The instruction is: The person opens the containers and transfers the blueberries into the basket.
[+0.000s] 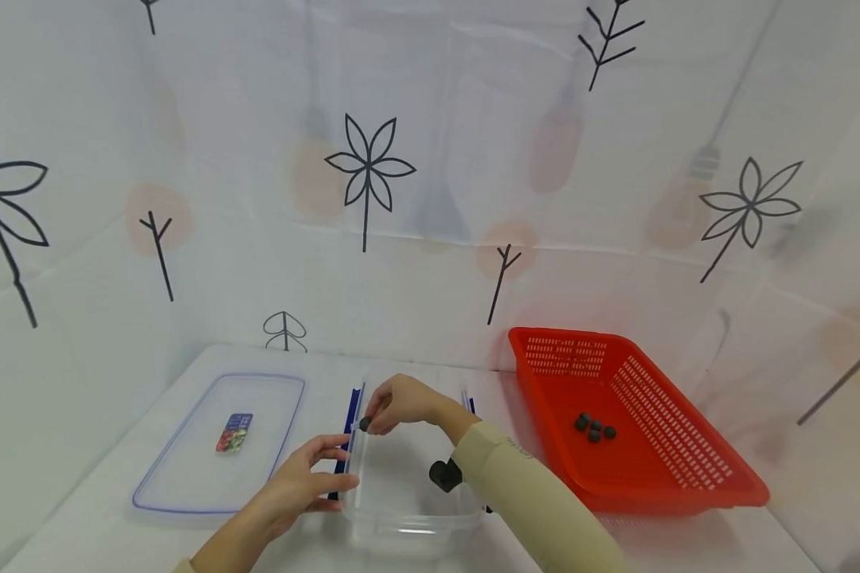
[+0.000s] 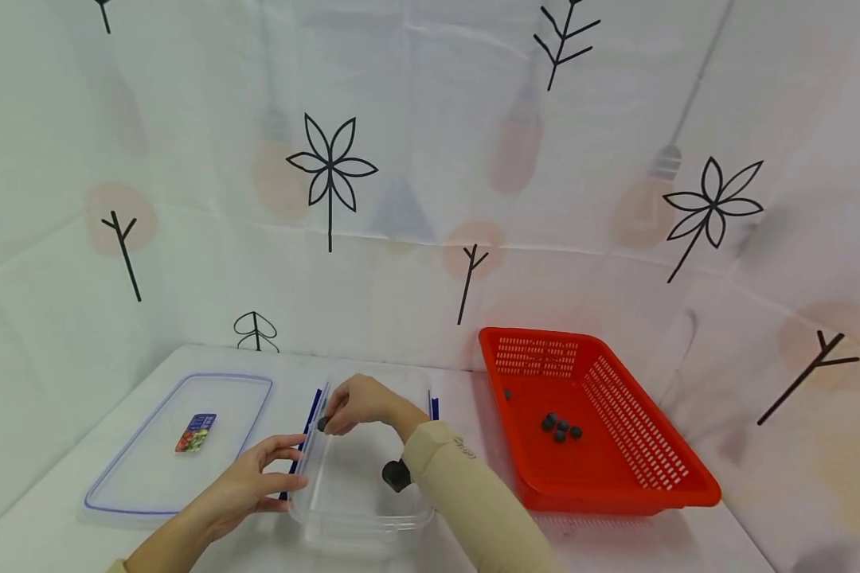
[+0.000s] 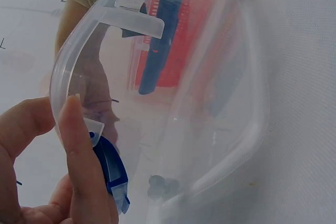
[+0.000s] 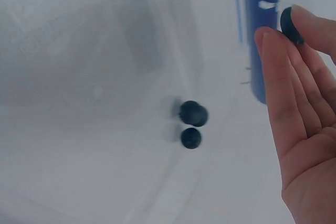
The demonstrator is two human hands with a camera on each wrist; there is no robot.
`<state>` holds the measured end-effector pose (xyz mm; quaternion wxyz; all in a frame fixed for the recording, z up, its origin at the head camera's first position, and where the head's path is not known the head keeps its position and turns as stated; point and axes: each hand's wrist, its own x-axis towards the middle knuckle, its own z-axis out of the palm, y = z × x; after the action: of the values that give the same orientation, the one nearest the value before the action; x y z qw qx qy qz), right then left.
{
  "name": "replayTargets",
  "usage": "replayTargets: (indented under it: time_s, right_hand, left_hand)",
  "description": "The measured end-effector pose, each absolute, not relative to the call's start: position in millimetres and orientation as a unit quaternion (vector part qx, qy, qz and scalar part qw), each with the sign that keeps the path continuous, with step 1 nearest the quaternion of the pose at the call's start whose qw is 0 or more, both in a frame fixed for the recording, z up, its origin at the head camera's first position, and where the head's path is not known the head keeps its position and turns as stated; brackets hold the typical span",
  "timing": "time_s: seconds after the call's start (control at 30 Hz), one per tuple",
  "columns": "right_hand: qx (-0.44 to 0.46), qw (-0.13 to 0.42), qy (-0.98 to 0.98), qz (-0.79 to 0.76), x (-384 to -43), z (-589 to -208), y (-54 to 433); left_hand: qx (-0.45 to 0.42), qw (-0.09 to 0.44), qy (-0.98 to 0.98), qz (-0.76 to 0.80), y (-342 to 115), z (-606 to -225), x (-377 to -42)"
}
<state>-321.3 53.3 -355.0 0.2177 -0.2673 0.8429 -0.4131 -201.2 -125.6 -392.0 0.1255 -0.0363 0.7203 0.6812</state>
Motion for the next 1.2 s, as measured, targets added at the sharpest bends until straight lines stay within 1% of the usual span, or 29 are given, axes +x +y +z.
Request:
replayTargets:
  time_s: [0.17, 0.37, 0.63, 0.87, 1.1, 1.2]
  right_hand:
    - [-0.273, 0.193, 0.838, -0.432, -309, -336, 64]
    - [-0.265, 0.161, 0.838, -0.449, -297, -323, 78]
    - [-0.257, 0.133, 0.829, -0.479, -280, -314, 104]
    - [-0.231, 0.094, 0.842, -0.478, -267, -312, 134]
    - [-0.225, 0.053, 0.854, -0.466, -260, -311, 172]
    - [-0.205, 0.040, 0.859, -0.468, -257, -308, 190]
  left_hand:
    - [-0.041, 0.124, 0.724, 0.677, -124, -392, -201]
    - [-0.046, 0.116, 0.729, 0.673, -124, -392, -201]
    - [-0.046, 0.115, 0.731, 0.671, -123, -394, -200]
    - [-0.046, 0.107, 0.731, 0.672, -124, -395, -201]
    - [-0.039, 0.113, 0.728, 0.675, -125, -397, -200]
    - [-0.039, 0.115, 0.728, 0.675, -125, -397, -199]
